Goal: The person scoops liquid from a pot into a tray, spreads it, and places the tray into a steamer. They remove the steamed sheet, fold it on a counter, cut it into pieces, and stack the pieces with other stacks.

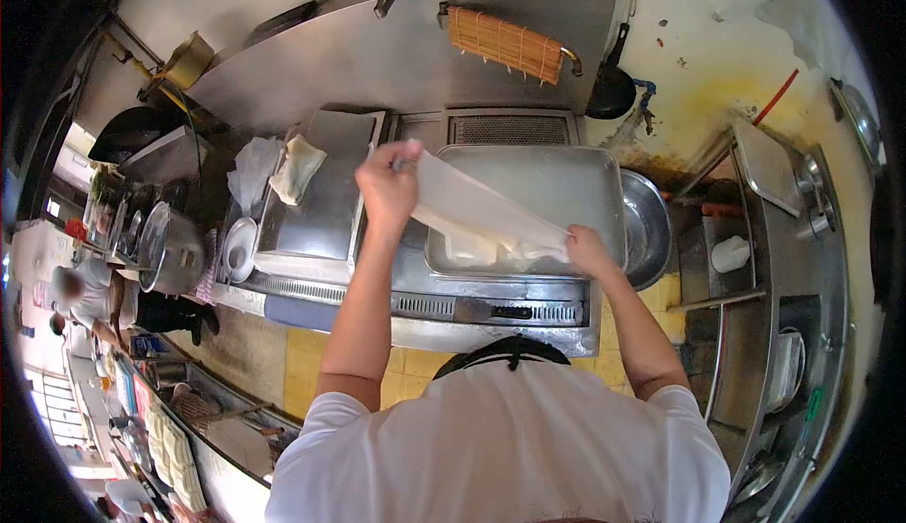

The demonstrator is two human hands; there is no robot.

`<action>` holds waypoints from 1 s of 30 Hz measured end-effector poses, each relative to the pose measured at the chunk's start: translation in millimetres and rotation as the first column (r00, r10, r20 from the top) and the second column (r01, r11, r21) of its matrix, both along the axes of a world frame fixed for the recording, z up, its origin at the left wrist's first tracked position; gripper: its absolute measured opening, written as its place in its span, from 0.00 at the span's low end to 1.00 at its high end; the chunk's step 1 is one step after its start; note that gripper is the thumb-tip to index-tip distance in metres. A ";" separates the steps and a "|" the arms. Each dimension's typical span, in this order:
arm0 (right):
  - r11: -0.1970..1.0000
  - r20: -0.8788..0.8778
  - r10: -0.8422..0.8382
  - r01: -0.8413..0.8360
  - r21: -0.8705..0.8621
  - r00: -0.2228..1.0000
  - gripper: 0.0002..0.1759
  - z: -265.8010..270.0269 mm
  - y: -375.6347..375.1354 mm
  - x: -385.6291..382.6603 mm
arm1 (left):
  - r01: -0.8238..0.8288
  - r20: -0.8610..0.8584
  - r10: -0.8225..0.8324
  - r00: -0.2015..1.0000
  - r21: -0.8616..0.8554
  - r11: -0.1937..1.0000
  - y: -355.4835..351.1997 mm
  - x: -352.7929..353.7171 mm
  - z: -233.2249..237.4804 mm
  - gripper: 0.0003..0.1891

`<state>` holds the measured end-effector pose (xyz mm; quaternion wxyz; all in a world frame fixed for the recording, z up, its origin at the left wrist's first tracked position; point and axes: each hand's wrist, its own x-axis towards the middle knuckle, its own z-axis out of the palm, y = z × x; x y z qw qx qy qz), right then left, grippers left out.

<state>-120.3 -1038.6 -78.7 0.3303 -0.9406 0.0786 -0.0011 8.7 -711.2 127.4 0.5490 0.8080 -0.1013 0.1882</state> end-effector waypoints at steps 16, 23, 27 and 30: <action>0.999 0.217 0.011 -0.017 0.029 0.976 0.14 5.8 -4.3 25.1 | 0.166 0.058 -0.172 0.983 0.085 0.982 -23.1 -19.0 -60.4 0.10; 0.956 0.156 -0.031 -0.016 0.294 0.987 0.17 58.5 67.7 34.3 | 0.229 0.119 -0.243 0.963 0.117 0.966 -48.3 -44.0 -27.7 0.15; 0.991 0.077 -0.130 0.131 0.002 0.988 0.15 -16.4 -27.9 9.9 | -0.072 -0.096 0.075 0.993 0.035 0.997 16.7 -16.1 -35.6 0.06; 0.983 0.118 -0.178 0.171 0.063 0.977 0.13 -14.4 -46.0 4.4 | -0.063 -0.136 0.136 0.981 0.442 0.895 39.9 3.8 -129.3 0.14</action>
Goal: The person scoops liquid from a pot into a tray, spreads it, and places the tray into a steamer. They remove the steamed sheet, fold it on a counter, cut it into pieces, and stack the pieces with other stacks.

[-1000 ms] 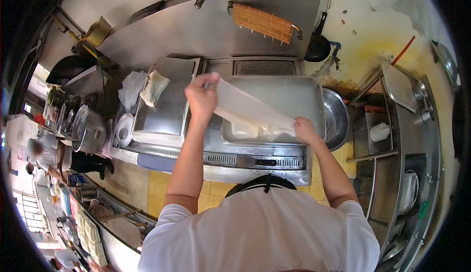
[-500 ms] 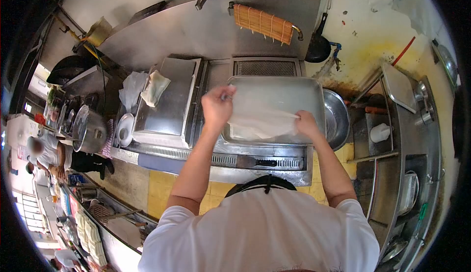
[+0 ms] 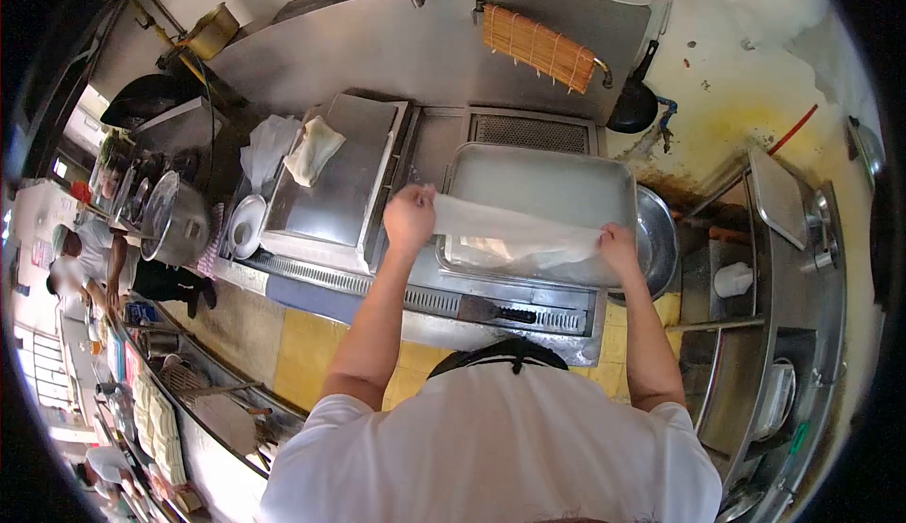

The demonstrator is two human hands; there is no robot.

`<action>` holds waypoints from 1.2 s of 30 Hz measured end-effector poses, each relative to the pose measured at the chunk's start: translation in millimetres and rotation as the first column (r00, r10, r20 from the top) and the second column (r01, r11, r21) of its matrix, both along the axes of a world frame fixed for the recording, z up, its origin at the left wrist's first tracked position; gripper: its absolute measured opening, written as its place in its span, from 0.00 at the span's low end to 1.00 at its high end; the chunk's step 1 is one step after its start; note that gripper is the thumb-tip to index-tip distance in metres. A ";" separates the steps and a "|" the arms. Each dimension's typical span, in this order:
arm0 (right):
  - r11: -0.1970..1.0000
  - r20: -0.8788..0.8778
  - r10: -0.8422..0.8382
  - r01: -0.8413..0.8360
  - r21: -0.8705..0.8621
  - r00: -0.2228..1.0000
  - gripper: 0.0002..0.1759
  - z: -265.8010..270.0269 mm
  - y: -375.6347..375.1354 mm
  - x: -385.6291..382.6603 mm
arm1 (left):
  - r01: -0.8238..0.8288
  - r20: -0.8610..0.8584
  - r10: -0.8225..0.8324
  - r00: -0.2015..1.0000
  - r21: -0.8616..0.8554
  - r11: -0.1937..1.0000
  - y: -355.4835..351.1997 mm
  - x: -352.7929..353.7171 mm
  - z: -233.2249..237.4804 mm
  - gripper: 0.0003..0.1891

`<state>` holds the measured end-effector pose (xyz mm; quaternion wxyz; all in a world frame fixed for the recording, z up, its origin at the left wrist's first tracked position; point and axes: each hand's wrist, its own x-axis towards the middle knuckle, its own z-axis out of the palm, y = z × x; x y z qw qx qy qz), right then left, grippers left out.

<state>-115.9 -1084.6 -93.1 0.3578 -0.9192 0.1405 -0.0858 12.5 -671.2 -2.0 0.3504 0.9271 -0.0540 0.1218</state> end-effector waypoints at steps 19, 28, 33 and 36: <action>0.862 0.091 0.204 -0.223 0.456 0.975 0.14 138.8 111.5 36.6 | 0.518 0.521 -0.410 0.749 -0.072 0.853 -122.6 -27.8 182.7 0.18; 0.932 0.357 0.217 -0.301 0.201 0.909 0.22 120.3 75.3 54.2 | 0.535 0.466 -0.412 0.783 -0.168 0.828 -111.5 -21.7 139.8 0.11; 0.851 0.136 0.266 -0.299 0.432 0.954 0.12 158.6 124.4 61.4 | 0.580 0.478 -0.458 0.750 -0.142 0.802 -112.4 -24.9 150.5 0.18; 0.958 -0.002 0.168 -0.163 0.235 0.986 0.11 83.2 68.4 46.9 | 0.433 0.380 -0.296 0.876 -0.352 0.830 -79.9 -10.5 161.0 0.16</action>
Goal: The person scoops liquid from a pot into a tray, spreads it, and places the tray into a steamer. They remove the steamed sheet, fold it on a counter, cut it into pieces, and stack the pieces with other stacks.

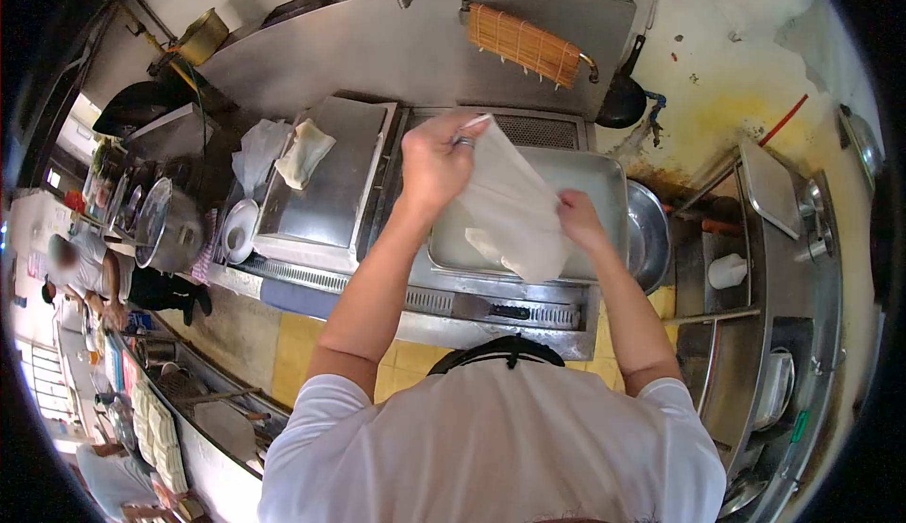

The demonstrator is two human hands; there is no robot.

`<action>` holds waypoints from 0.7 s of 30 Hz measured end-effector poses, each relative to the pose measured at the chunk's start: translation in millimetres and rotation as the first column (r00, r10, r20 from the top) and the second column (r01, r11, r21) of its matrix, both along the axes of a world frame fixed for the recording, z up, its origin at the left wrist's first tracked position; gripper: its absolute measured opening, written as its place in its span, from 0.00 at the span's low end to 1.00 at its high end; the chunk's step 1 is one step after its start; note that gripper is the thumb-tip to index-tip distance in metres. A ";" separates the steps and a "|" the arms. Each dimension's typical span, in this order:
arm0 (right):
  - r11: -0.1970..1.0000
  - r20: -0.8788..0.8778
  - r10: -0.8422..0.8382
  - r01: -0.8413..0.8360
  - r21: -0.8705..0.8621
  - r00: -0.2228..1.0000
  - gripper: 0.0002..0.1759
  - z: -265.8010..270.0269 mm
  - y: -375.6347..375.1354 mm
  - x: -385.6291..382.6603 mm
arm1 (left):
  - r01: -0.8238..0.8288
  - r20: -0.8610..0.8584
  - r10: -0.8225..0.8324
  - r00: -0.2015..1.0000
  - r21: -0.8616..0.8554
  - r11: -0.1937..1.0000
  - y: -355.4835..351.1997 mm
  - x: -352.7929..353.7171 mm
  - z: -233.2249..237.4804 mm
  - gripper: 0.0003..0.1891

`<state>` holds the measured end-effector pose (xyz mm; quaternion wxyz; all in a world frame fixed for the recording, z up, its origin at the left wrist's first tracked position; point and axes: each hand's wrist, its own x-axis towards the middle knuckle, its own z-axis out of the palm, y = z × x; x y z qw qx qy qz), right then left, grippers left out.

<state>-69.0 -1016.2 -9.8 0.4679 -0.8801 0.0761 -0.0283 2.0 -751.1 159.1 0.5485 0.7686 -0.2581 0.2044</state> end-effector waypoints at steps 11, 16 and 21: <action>0.954 0.024 0.115 -0.118 0.275 0.993 0.09 69.2 81.7 21.1 | 0.036 0.250 -0.073 0.966 0.149 0.988 -21.5 -1.2 -15.9 0.20; 0.972 0.023 -0.109 0.111 -0.208 0.994 0.08 -68.6 -16.7 -18.1 | -0.205 -0.044 0.207 0.977 0.055 0.977 61.0 30.5 -52.8 0.14; 0.807 0.216 0.043 0.094 -0.583 0.975 0.11 -81.0 -16.0 -43.5 | 0.012 -0.205 0.157 0.966 0.645 0.764 54.2 0.6 -205.7 0.10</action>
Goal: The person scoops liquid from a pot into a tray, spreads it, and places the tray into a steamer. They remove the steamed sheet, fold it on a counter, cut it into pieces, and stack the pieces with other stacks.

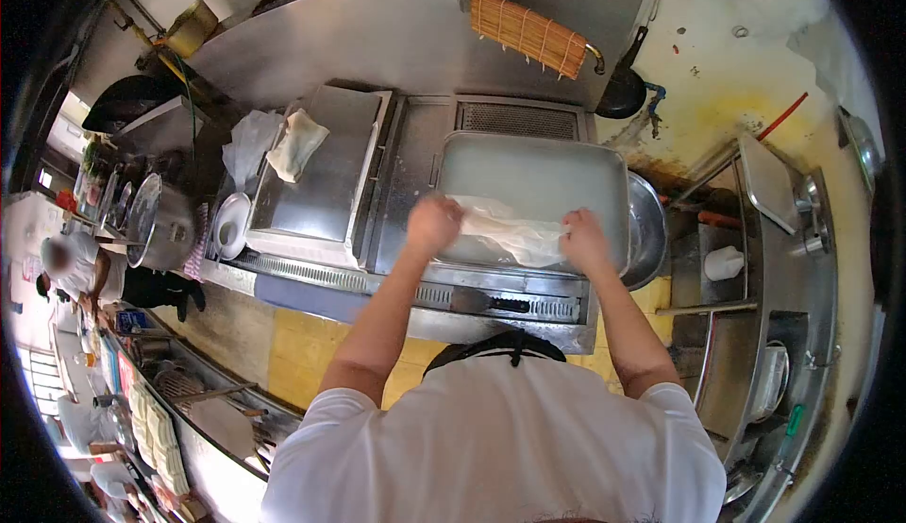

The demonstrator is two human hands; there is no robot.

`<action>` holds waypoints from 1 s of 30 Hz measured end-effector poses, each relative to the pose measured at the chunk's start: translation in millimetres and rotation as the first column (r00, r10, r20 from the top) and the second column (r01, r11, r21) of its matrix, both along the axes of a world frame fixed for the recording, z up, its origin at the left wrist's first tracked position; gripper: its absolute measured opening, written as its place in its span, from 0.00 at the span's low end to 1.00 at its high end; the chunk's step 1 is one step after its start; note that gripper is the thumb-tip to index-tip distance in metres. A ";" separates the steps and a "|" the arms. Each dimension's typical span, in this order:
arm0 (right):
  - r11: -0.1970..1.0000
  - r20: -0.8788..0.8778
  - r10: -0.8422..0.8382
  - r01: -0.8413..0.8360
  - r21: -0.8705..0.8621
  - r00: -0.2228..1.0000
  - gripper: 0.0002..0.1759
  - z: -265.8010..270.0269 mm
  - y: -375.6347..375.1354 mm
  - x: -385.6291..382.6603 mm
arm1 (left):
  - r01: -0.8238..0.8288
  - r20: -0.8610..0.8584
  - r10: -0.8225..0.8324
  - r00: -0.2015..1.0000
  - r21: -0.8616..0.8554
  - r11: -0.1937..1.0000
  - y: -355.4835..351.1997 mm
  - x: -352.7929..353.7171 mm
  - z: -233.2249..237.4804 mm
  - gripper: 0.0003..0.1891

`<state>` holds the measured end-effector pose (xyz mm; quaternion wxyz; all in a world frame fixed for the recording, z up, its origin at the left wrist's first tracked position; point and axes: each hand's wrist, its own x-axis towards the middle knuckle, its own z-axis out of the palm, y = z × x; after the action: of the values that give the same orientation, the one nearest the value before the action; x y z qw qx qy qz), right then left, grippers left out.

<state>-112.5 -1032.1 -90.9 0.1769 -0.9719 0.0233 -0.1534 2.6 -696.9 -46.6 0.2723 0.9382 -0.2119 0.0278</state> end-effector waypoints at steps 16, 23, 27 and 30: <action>0.796 -0.299 0.187 0.034 0.604 0.936 0.12 104.0 76.1 50.3 | 0.254 0.304 -0.080 0.949 -0.590 0.766 -70.1 -11.6 141.7 0.16; 0.907 -0.330 -0.075 0.202 0.370 0.941 0.12 25.6 -7.7 13.2 | 0.052 0.253 0.148 0.956 -0.645 0.762 -14.3 11.4 152.8 0.13; 0.417 0.164 0.245 -0.257 0.872 0.955 0.15 130.8 90.7 48.4 | 0.233 0.289 -0.104 0.952 -0.460 0.857 -68.7 -30.4 157.8 0.14; 0.761 -0.314 0.333 -0.056 0.647 0.889 0.20 120.2 104.6 38.7 | 0.215 0.396 0.036 0.918 -0.571 0.792 -47.2 -14.8 172.5 0.06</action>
<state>-73.8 -927.5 29.3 0.4930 -0.8653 0.0056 0.0903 -12.2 -744.1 125.9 0.5109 0.7660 -0.2863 0.2649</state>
